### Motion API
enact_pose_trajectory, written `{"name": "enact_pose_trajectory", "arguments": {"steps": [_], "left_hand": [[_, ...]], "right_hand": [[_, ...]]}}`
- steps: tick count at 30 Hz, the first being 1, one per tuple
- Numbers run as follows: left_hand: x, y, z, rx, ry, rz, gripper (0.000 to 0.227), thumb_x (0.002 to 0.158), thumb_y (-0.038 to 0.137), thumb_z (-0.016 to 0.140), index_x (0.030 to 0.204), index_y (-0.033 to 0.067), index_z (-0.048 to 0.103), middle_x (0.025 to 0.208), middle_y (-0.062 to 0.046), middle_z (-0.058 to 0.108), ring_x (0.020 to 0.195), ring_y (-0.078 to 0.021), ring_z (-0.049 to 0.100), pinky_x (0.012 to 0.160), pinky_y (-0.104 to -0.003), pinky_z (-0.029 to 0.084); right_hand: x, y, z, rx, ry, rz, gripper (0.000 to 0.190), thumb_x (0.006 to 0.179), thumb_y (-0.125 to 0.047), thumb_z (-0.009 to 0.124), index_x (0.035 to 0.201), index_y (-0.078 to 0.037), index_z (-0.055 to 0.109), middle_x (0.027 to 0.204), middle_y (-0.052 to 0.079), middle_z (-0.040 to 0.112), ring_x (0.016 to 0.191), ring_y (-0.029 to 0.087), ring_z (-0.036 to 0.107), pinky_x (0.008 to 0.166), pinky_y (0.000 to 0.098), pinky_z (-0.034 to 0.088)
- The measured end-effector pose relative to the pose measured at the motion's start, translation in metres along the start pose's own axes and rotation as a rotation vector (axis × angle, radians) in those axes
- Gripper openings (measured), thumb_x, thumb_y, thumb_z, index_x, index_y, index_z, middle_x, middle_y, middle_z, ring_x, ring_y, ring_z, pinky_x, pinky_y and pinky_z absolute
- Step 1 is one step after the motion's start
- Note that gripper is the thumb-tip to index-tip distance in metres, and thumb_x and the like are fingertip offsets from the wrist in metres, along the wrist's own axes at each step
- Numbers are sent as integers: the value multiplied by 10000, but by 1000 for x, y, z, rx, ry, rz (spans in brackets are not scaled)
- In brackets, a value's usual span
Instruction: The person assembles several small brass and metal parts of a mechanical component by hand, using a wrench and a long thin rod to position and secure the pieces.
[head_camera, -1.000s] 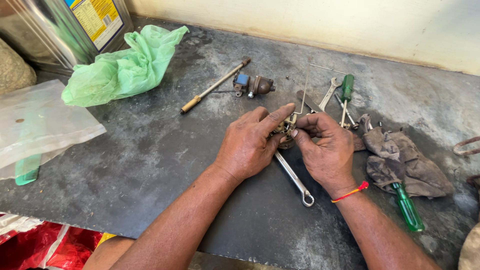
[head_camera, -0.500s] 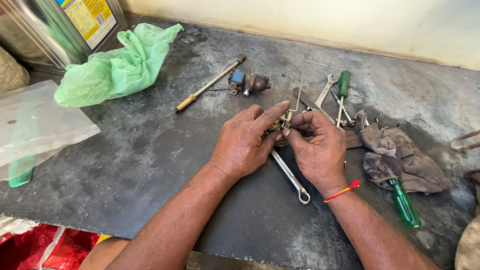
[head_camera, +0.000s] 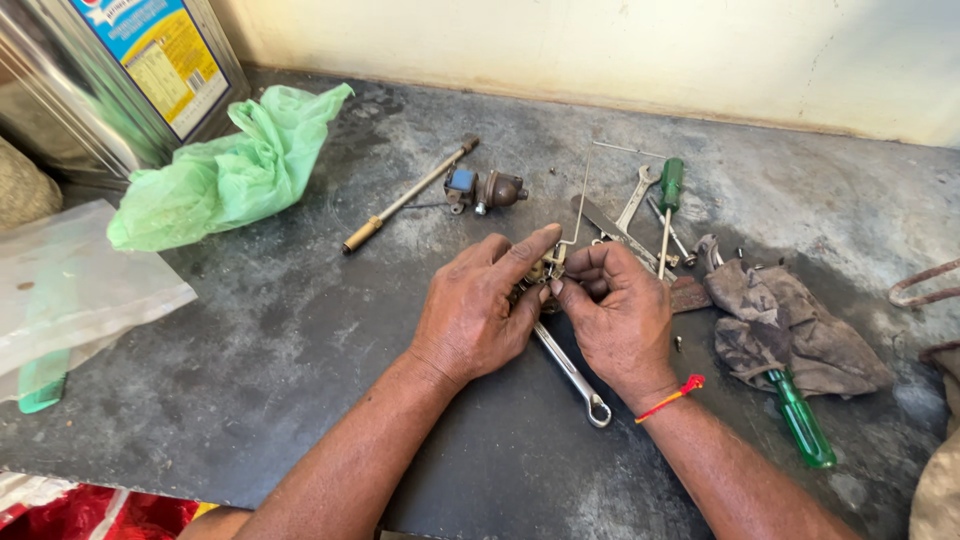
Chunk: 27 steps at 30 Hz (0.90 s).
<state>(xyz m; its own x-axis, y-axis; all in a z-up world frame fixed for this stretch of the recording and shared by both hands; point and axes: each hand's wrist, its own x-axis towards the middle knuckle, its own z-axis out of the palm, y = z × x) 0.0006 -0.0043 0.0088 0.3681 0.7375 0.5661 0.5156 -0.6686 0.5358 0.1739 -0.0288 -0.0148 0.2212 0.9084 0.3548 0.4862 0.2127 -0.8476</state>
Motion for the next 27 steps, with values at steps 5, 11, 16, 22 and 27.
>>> {"name": "enact_pose_trajectory", "arguments": {"steps": [5,11,16,22,27], "left_hand": [[0,-1,1,-18,2,9,608,844,321,812,1402,205,600,887,-74,615,811,-291,661,700,-440,541],[0,-2,6,6,30,3,576,862,341,803,1393,218,614,899,-54,630,831,-272,675,709,-428,550],[-1,1,7,72,0,-13,562,882,283,786,1410,230,601,906,-53,629,825,-269,669,699,-426,552],[-1,3,8,97,5,2,615,853,295,812,1422,225,590,913,-58,623,846,-281,661,710,-434,547],[-1,6,14,139,48,-13,704,771,348,854,1408,207,589,900,-72,612,854,-286,658,726,-436,549]], "right_hand": [[-1,2,-1,1,8,-20,145,882,-24,761,992,-41,669,842,-6,723,730,45,674,644,224,578],[-1,-1,-1,-42,19,-12,176,859,-30,785,992,-40,670,850,11,740,745,62,700,667,235,600],[-2,-9,-1,-26,33,-15,154,851,4,748,976,-44,672,873,26,774,788,84,754,709,249,625],[-5,-10,-4,-40,44,-41,123,894,20,672,995,-48,688,896,42,786,818,105,777,721,261,629],[-6,-5,-4,8,75,-125,187,901,61,582,1008,-32,704,914,52,789,839,98,776,742,260,625]]}}
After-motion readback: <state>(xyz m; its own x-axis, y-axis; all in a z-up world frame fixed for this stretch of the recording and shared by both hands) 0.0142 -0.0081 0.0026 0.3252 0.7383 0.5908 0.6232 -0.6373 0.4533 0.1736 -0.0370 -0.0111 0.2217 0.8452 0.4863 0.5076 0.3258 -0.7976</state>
